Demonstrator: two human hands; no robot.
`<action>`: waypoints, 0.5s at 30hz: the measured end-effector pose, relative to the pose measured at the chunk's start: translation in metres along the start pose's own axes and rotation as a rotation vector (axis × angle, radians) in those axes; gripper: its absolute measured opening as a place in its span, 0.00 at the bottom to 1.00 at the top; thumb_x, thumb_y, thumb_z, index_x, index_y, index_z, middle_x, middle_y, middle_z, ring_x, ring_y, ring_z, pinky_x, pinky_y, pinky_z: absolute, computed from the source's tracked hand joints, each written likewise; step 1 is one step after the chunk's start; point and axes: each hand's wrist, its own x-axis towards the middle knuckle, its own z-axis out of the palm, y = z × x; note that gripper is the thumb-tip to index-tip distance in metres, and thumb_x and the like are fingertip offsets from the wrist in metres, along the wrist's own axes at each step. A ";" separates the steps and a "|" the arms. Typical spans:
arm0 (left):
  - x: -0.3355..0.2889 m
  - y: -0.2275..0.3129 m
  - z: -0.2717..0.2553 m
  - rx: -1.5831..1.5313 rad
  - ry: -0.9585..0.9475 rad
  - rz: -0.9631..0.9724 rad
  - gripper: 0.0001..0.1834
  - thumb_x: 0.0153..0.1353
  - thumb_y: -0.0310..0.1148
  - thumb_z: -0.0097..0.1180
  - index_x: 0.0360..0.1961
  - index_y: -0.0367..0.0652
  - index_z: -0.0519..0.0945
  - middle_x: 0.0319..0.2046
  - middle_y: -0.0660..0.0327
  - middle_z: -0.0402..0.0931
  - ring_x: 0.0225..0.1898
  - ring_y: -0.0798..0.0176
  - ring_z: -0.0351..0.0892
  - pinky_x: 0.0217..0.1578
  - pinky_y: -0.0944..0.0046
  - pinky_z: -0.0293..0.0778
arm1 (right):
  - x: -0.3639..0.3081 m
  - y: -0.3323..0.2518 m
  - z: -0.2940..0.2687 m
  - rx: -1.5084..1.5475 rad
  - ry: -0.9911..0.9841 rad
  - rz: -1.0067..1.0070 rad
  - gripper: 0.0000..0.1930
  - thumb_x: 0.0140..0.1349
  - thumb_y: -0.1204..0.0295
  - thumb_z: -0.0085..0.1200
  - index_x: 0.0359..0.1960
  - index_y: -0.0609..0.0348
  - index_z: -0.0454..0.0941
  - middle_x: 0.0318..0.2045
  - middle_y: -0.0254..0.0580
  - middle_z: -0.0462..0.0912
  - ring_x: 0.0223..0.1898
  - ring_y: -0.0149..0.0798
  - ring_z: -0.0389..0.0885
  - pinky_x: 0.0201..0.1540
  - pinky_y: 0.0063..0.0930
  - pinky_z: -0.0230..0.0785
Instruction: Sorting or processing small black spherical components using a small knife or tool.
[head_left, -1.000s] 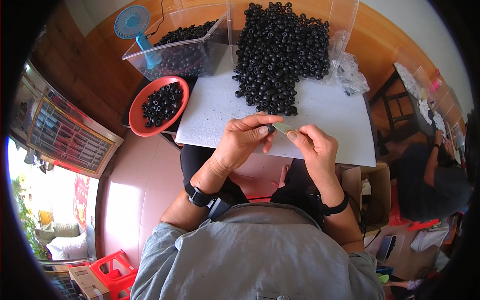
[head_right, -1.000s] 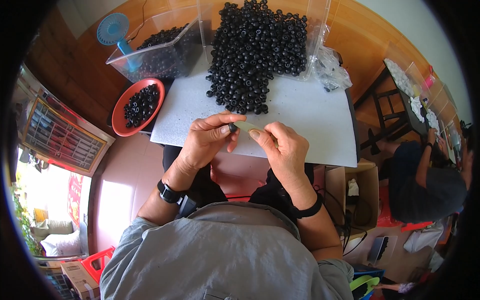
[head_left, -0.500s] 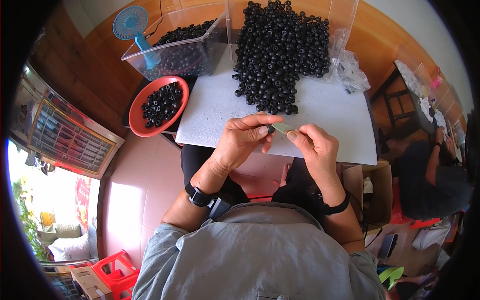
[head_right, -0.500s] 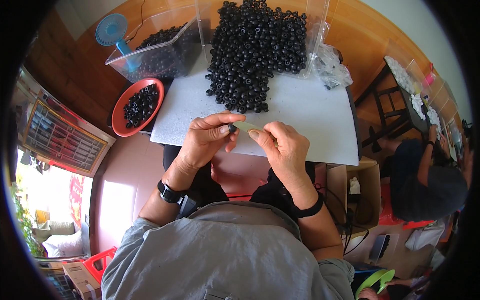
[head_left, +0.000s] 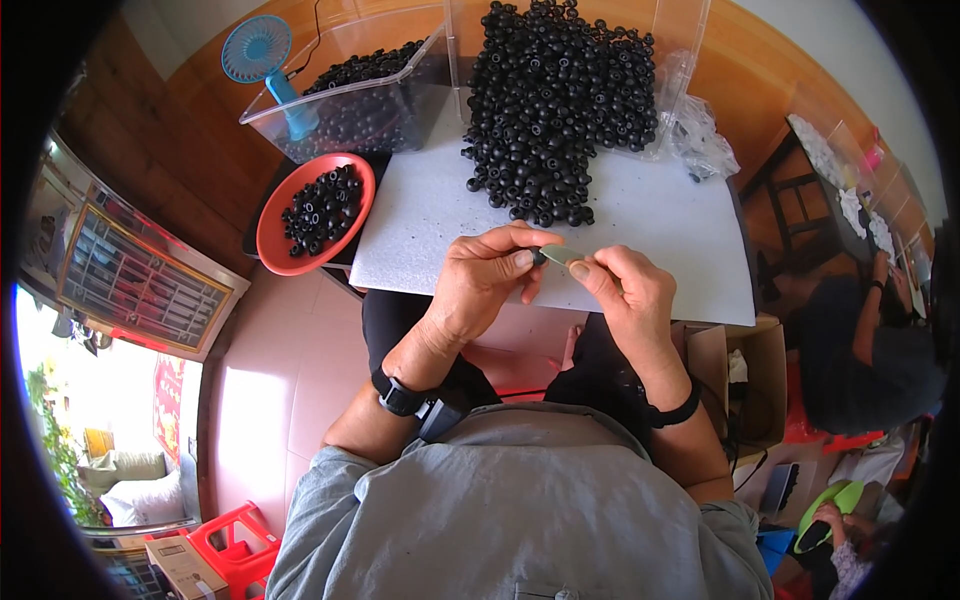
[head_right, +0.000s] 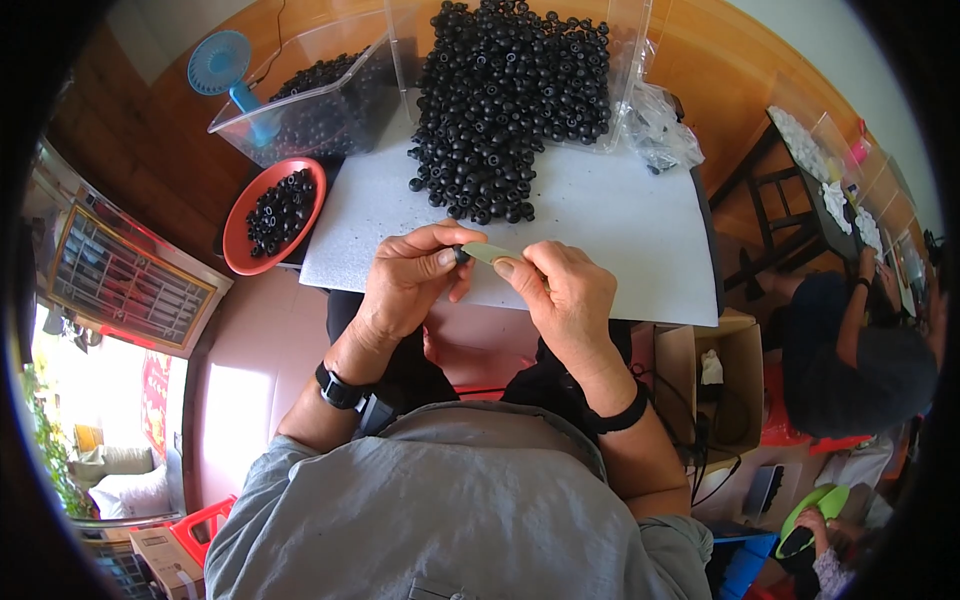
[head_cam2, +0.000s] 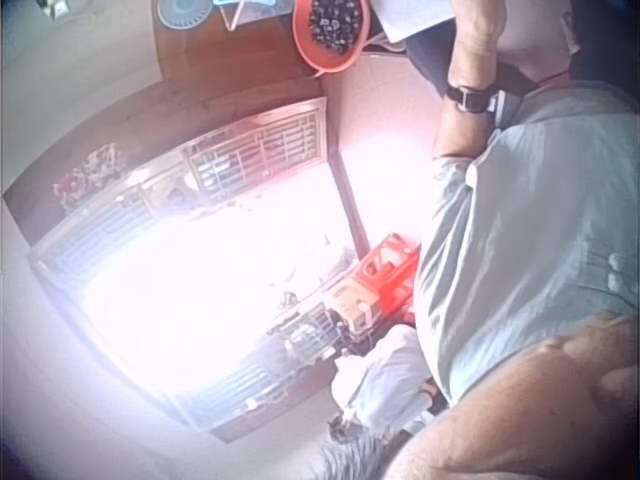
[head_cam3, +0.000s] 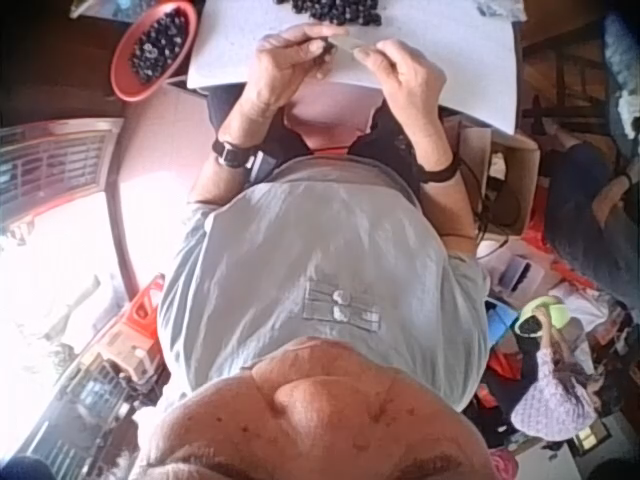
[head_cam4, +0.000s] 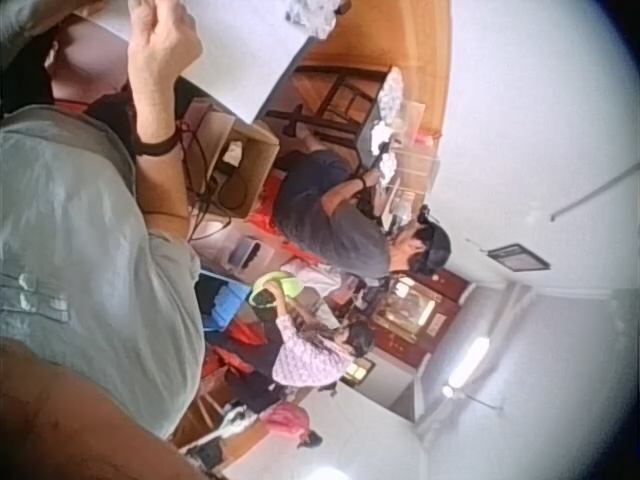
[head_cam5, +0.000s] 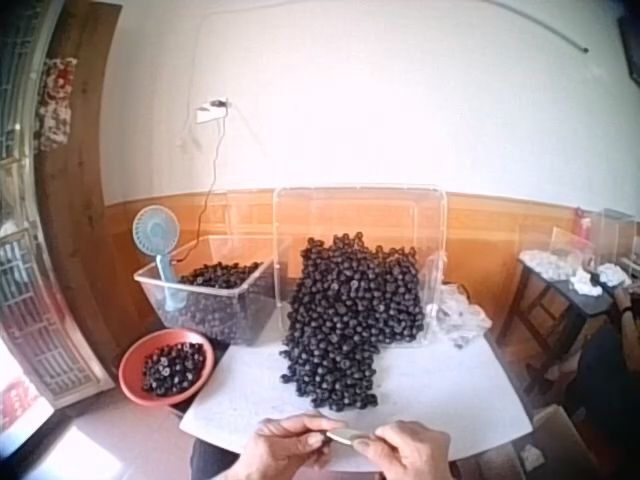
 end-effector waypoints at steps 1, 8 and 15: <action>0.000 0.000 0.000 0.001 0.000 0.000 0.13 0.71 0.22 0.52 0.52 0.29 0.83 0.39 0.60 0.74 0.36 0.66 0.75 0.33 0.66 0.73 | 0.000 0.000 0.000 0.000 0.000 0.000 0.14 0.62 0.63 0.67 0.25 0.57 0.77 0.18 0.38 0.76 0.20 0.39 0.74 0.23 0.34 0.63; 0.003 0.002 0.004 0.021 0.012 -0.046 0.13 0.71 0.23 0.52 0.51 0.29 0.83 0.38 0.60 0.73 0.35 0.65 0.75 0.33 0.66 0.74 | -0.004 0.002 -0.001 0.040 0.005 0.027 0.15 0.63 0.62 0.67 0.26 0.58 0.78 0.18 0.38 0.76 0.19 0.38 0.74 0.23 0.32 0.64; 0.002 -0.006 -0.006 -0.038 -0.015 0.012 0.15 0.71 0.23 0.52 0.56 0.28 0.80 0.42 0.55 0.76 0.38 0.61 0.76 0.34 0.62 0.73 | -0.002 0.002 0.003 0.092 0.042 0.122 0.16 0.63 0.62 0.67 0.26 0.60 0.78 0.19 0.40 0.79 0.19 0.35 0.75 0.23 0.29 0.65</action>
